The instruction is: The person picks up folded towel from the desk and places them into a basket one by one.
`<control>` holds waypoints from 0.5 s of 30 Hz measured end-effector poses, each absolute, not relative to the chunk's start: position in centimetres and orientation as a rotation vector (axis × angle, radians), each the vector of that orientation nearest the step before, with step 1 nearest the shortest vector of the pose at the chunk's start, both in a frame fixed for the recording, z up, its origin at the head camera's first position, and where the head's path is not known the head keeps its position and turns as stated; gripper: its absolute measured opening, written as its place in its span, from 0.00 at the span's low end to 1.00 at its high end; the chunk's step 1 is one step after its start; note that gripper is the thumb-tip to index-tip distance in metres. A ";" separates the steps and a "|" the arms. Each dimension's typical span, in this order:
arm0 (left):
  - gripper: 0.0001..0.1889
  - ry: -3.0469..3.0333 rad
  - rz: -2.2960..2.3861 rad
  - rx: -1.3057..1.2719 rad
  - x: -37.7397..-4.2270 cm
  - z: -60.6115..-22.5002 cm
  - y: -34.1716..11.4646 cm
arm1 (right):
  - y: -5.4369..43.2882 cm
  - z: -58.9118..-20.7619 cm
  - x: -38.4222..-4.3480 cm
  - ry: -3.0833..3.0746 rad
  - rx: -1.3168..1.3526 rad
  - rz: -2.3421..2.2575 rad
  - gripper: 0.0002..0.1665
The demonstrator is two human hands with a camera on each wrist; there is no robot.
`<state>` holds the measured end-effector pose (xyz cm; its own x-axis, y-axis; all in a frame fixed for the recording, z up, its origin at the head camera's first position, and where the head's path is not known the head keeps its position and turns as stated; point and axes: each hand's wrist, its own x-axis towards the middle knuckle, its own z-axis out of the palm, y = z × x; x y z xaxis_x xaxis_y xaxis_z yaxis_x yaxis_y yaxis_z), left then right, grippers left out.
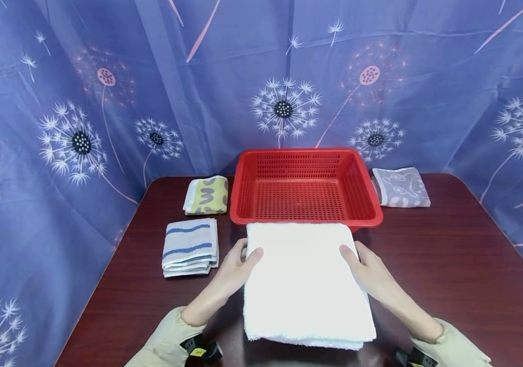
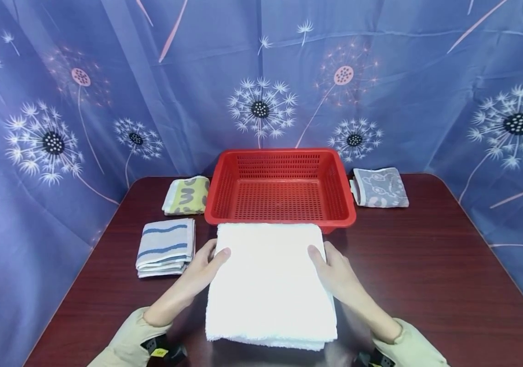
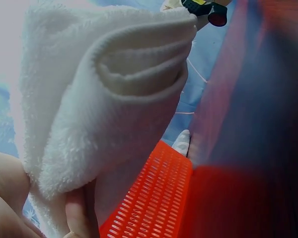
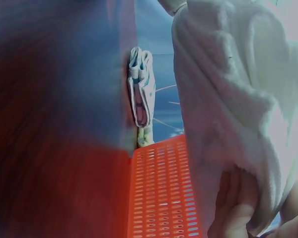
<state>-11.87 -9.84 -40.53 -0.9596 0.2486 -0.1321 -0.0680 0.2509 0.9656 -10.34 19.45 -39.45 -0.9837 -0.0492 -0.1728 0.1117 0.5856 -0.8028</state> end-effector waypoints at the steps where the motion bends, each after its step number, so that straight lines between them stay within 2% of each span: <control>1: 0.27 2.267 1.772 0.170 -11.9 -40.4 -9.8 | 19.5 -39.4 -10.4 2.634 0.050 -1.358 0.27; 15: 0.26 2.211 1.802 0.170 -12.5 -39.9 -10.1 | 19.5 -38.5 -10.8 2.586 0.057 -1.403 0.30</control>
<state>-12.52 -10.08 -39.92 -0.9528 0.2673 -0.1441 -0.0872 0.2137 0.9730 -10.77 19.46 -38.55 -0.9795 -0.0602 -0.1920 0.1281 0.5492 -0.8258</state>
